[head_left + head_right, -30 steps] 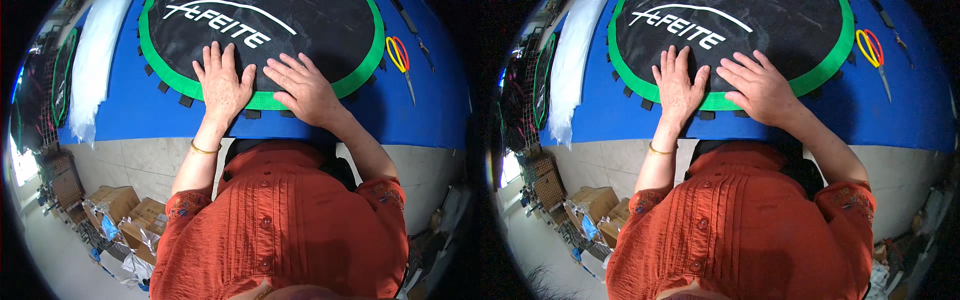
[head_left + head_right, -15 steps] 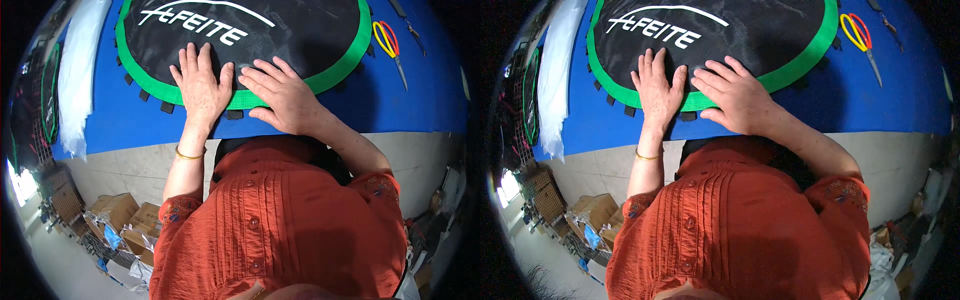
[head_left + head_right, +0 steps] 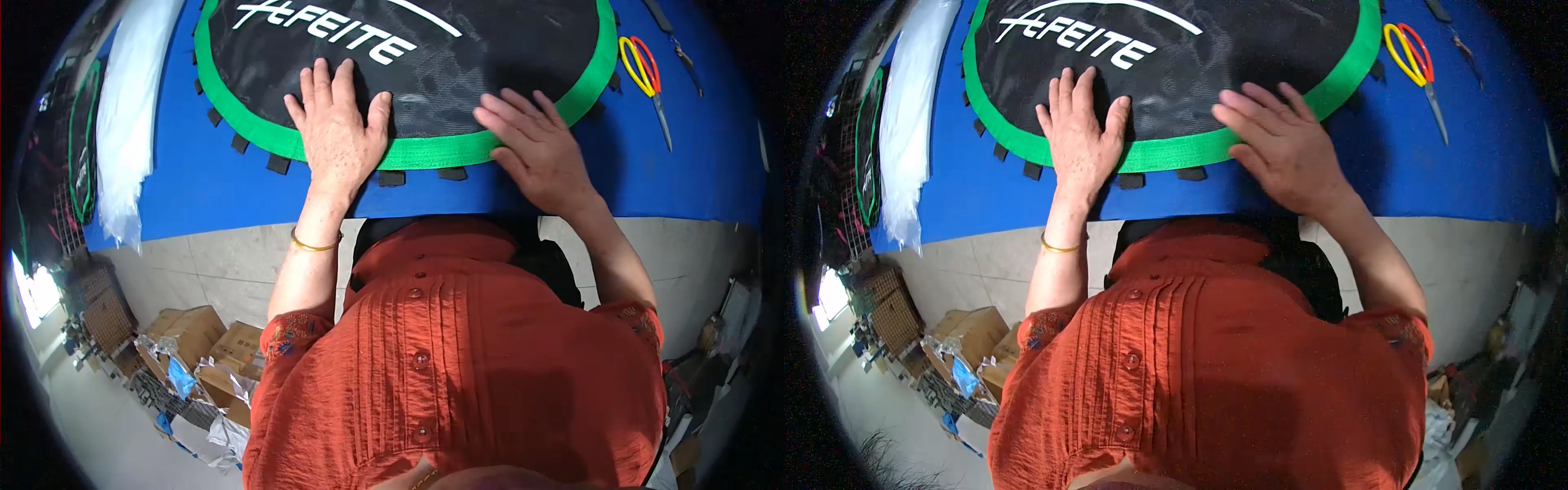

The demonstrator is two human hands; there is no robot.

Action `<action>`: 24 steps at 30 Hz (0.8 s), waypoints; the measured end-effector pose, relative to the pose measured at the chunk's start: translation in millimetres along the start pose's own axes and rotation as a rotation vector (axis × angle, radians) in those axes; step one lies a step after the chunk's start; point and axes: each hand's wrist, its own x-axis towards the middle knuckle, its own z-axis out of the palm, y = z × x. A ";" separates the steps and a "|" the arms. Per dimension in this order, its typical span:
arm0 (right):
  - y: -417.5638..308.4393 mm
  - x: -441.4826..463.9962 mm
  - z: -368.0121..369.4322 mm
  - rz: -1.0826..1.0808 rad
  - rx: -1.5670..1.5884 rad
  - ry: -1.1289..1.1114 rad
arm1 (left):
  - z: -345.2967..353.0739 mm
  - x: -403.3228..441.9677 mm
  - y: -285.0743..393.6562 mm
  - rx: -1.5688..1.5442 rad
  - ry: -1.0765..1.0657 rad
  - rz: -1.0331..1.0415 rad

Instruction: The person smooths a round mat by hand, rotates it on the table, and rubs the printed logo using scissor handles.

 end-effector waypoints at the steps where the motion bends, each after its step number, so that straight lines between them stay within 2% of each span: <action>1: 2.2 -2.7 1.0 -0.006 0.002 0.014 | -0.1 0.0 -0.4 0.001 0.004 0.005; 19: -23.3 44.0 19.5 -0.123 0.001 0.039 | 2.7 -1.6 -3.2 -0.015 0.031 -0.007; 24: -31.1 64.8 32.9 -0.172 0.026 0.124 | 4.0 -0.8 -3.5 -0.017 0.035 -0.010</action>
